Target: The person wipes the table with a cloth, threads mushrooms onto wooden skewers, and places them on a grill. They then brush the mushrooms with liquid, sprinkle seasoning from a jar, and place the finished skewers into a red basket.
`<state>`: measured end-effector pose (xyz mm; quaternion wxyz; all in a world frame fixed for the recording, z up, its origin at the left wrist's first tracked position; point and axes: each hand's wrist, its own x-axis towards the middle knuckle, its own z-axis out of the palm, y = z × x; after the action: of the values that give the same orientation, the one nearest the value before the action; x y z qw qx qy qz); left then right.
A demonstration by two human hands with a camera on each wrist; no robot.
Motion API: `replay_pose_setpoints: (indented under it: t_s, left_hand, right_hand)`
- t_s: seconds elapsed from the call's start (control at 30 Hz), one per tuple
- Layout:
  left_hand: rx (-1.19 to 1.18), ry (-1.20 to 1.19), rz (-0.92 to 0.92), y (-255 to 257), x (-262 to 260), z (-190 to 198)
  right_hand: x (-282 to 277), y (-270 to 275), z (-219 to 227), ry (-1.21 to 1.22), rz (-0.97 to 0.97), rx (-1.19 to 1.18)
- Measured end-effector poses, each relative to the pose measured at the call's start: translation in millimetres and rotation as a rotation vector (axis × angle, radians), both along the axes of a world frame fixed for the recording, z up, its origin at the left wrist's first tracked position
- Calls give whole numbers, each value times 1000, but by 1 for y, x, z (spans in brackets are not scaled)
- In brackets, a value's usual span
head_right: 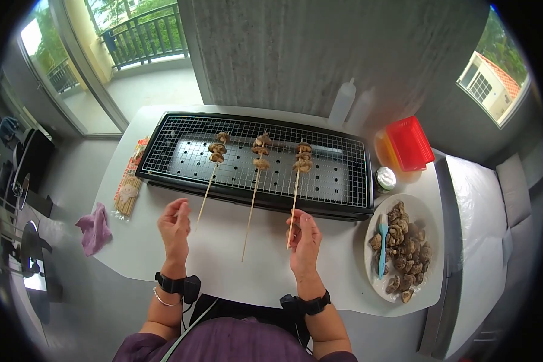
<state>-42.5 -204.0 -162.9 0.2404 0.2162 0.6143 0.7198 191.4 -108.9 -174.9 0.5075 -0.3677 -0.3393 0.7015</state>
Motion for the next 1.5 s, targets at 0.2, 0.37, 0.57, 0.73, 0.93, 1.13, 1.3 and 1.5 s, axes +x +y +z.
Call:
replay_pose_setpoints:
  t_s: [0.2, 0.37, 0.57, 0.73, 0.93, 1.13, 1.3, 1.5]
  left_hand:
    - [47, 412, -315, -12, 34, 41]
    - [-81, 712, -536, 7, 66, 40]
    - [-201, 694, -482, 25, 69, 7]
    - [-232, 484, -445, 27, 71, 5]
    - [-208, 398, -448, 29, 70, 0]
    - [-197, 428, -488, 29, 68, -5]
    - [-182, 107, -544, 27, 66, -8]
    - [-211, -143, -618, 27, 61, -8]
  right_hand:
    - [-3, -2, 3, -10, -1, -10]
    - [-1, 0, 1, -19, -10, -10]
    - [-1, 0, 1, -11, -2, 2]
    - [0, 0, 0, 0, -2, 0]
    - [-1, 0, 1, -12, -7, -10]
    - [-1, 0, 1, -5, -2, -11]
    - [-2, 0, 2, -10, -11, -13]
    - [-2, 1, 2, -1, -13, -9]
